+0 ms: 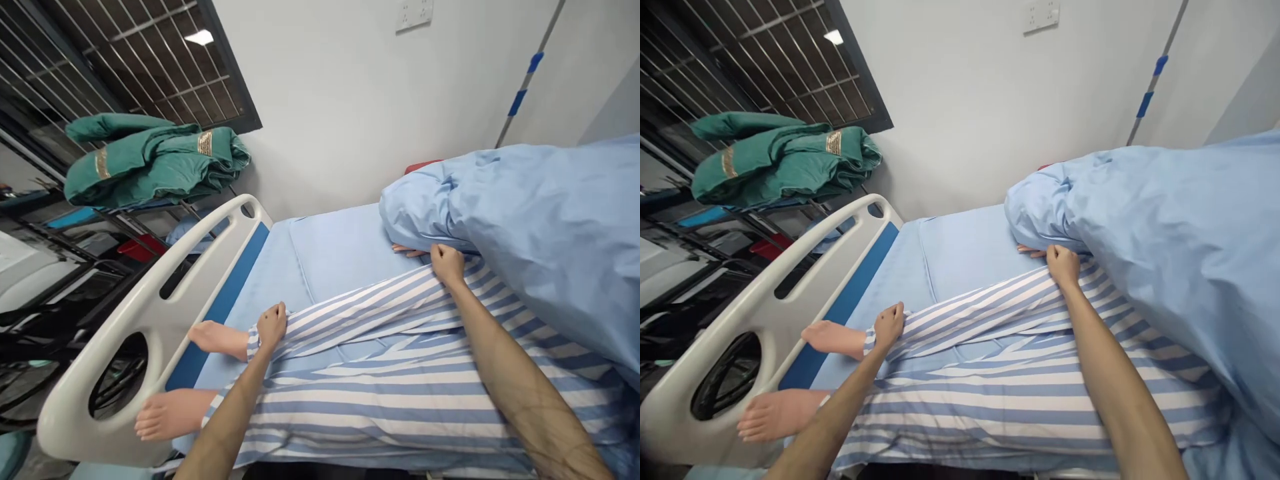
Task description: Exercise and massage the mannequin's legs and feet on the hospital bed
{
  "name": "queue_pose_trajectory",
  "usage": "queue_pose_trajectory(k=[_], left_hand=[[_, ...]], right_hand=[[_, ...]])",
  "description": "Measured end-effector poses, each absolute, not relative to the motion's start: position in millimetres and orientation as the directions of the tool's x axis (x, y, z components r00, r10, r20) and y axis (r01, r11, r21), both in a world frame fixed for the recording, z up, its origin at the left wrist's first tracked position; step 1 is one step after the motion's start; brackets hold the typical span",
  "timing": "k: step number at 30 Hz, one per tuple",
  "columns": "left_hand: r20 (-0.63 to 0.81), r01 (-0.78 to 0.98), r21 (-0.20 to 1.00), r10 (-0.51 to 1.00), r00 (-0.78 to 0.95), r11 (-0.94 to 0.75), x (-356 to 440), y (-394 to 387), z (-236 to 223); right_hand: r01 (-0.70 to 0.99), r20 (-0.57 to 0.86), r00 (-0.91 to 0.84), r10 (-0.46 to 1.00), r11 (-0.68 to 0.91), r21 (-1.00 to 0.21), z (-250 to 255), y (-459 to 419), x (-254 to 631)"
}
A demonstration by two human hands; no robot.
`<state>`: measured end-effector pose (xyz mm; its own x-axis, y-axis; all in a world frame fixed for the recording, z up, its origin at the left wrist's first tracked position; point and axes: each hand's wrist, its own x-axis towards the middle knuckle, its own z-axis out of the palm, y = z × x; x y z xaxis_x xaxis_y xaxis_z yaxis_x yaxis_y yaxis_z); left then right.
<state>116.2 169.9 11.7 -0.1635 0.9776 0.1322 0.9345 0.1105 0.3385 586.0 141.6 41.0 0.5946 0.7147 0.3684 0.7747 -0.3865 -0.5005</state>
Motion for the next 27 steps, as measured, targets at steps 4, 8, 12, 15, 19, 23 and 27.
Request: queue_pose_trajectory(k=[4, 8, 12, 15, 19, 23, 27], left_hand=[[0.083, 0.952, 0.267, 0.981, -0.176, 0.148, 116.1, 170.5, 11.3], [0.05, 0.952, 0.254, 0.981, -0.19, 0.171, 116.4, 170.3, 14.5], [0.031, 0.942, 0.282, 0.98, -0.197, 0.18, 116.6, 169.6, 13.5], [0.052, 0.947, 0.277, 0.981, -0.186, 0.164, 115.3, 168.7, 13.9], [0.027, 0.965, 0.248, 0.995, -0.094, 0.085, 110.4, 167.0, 12.7], [0.032, 0.964, 0.257, 0.997, -0.075, 0.065, 106.4, 166.0, 7.5], [0.092, 0.918, 0.393, 0.991, -0.1, 0.056, 108.5, 167.1, 16.4]], right_hand=[[0.811, 0.339, 0.578, 0.742, -0.475, -0.342, 46.1, 138.3, 579.1], [0.869, 0.302, 0.495, 0.815, -0.461, -0.182, 59.0, 138.6, 531.0], [0.943, 0.295, 0.258, 0.92, -0.173, -0.283, 69.9, 146.5, 407.5], [0.881, 0.307, 0.033, 0.951, 0.118, -0.458, 66.8, 154.4, 295.7], [0.692, 0.365, -0.05, 0.93, 0.296, -0.659, 41.6, 166.0, 203.2], [0.506, 0.317, 0.065, 0.946, 0.242, -0.828, 13.2, 175.3, 190.7], [0.367, 0.278, 0.074, 0.958, 0.233, -0.901, 7.0, 179.4, 199.5]])
